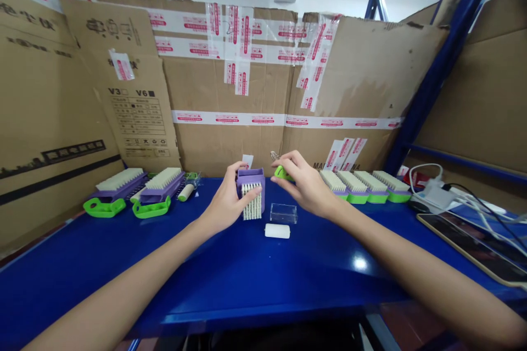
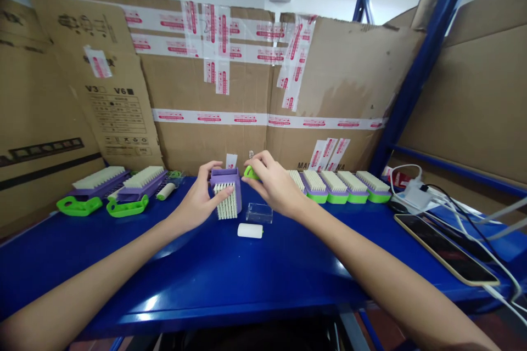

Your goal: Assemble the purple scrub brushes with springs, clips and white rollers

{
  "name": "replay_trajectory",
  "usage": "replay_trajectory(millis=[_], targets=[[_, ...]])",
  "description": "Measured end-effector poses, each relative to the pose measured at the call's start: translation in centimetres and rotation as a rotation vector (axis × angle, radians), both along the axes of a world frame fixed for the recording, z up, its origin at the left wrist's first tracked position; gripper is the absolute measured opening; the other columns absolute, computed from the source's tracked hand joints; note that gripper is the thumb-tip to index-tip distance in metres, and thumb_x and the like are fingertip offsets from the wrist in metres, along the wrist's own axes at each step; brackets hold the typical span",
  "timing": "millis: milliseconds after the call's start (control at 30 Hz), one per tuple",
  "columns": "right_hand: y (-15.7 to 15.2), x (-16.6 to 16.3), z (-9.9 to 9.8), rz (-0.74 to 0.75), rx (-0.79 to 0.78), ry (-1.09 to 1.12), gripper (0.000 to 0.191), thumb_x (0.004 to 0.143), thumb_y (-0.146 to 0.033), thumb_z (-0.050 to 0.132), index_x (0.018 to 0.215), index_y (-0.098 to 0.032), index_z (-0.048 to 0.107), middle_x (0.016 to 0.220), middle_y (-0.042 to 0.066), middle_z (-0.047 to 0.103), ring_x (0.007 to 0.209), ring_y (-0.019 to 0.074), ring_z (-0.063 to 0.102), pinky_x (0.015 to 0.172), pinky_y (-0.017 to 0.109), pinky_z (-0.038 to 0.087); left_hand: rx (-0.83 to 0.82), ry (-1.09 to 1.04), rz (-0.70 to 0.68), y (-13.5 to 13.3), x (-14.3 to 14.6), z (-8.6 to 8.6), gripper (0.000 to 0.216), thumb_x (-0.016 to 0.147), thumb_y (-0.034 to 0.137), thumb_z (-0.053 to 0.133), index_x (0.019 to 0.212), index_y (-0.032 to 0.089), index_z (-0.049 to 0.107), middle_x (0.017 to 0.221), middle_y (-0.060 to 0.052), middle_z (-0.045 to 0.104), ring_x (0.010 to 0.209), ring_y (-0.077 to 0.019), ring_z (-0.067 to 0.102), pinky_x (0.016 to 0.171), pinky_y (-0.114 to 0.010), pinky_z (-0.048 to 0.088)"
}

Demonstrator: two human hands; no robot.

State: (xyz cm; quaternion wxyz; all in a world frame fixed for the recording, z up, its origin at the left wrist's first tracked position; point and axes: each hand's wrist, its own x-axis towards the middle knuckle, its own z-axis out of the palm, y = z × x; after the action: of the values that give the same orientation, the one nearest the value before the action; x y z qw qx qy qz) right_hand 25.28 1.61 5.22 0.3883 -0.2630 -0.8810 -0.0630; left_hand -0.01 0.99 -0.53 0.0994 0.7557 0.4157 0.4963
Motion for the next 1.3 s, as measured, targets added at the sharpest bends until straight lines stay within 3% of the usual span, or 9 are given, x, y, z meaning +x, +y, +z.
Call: replay_trajectory(millis=[267,433,633,800,1033,1300], targets=[[2.8,-0.8,9.6,-0.018,0.051,-0.069,0.025,0.106,-0.036,0.061,0.124,-0.019,0.065,0.119,0.013,0.067,0.110,0.0298,0.064,0.097,0.044,0.050,0.041,-0.002,0.000,0.0,-0.1,0.0,0.058,0.102,0.048,0.068,0.149,0.027,0.039,0.147,-0.013,0.056,0.133,-0.0310,0.061,0.117,-0.054,0.047],[3.3,-0.4,13.3,0.008,-0.139,-0.042,0.028,0.103,-0.043,0.065,0.116,-0.018,0.070,0.102,0.008,0.075,0.090,0.0243,0.067,0.085,0.040,0.050,0.047,0.004,0.013,0.0,-0.1,0.0,0.056,0.103,0.048,0.066,0.149,0.028,0.041,0.147,-0.012,0.055,0.135,-0.0304,0.060,0.117,-0.053,0.047],[2.4,0.1,13.3,0.099,-0.264,0.026,0.028,0.102,-0.046,0.068,0.107,-0.018,0.071,0.089,0.006,0.075,0.076,0.0191,0.066,0.072,0.037,0.051,0.089,0.047,0.011,-0.1,-0.2,0.0,0.050,0.104,0.045,0.065,0.147,0.029,0.045,0.145,-0.010,0.055,0.137,-0.0295,0.058,0.120,-0.052,0.046],[2.2,0.4,13.2,0.157,-0.327,0.073,0.036,0.095,-0.050,0.079,0.112,-0.019,0.068,0.093,0.005,0.073,0.083,0.0209,0.066,0.073,0.037,0.054,0.094,0.060,0.029,-0.3,-0.1,0.2,0.043,0.106,0.044,0.062,0.144,0.029,0.049,0.141,-0.009,0.058,0.131,-0.0285,0.060,0.116,-0.051,0.048],[2.4,0.2,13.0,0.244,-0.372,0.140,0.036,0.090,-0.048,0.085,0.099,-0.021,0.063,0.094,0.005,0.070,0.083,0.0200,0.065,0.072,0.037,0.057,0.072,0.072,0.019,-0.3,-0.2,0.3,0.037,0.111,0.045,0.052,0.144,0.027,0.049,0.142,-0.010,0.058,0.131,-0.0283,0.060,0.116,-0.050,0.048],[1.3,-0.4,12.9,0.250,-0.362,0.107,0.036,0.093,-0.051,0.080,0.103,-0.019,0.066,0.090,0.004,0.071,0.081,0.0189,0.066,0.076,0.037,0.057,0.140,0.096,0.055,-0.6,0.1,0.7,0.035,0.111,0.041,0.052,0.142,0.027,0.050,0.150,-0.013,0.052,0.145,-0.0301,0.051,0.123,-0.055,0.043]])
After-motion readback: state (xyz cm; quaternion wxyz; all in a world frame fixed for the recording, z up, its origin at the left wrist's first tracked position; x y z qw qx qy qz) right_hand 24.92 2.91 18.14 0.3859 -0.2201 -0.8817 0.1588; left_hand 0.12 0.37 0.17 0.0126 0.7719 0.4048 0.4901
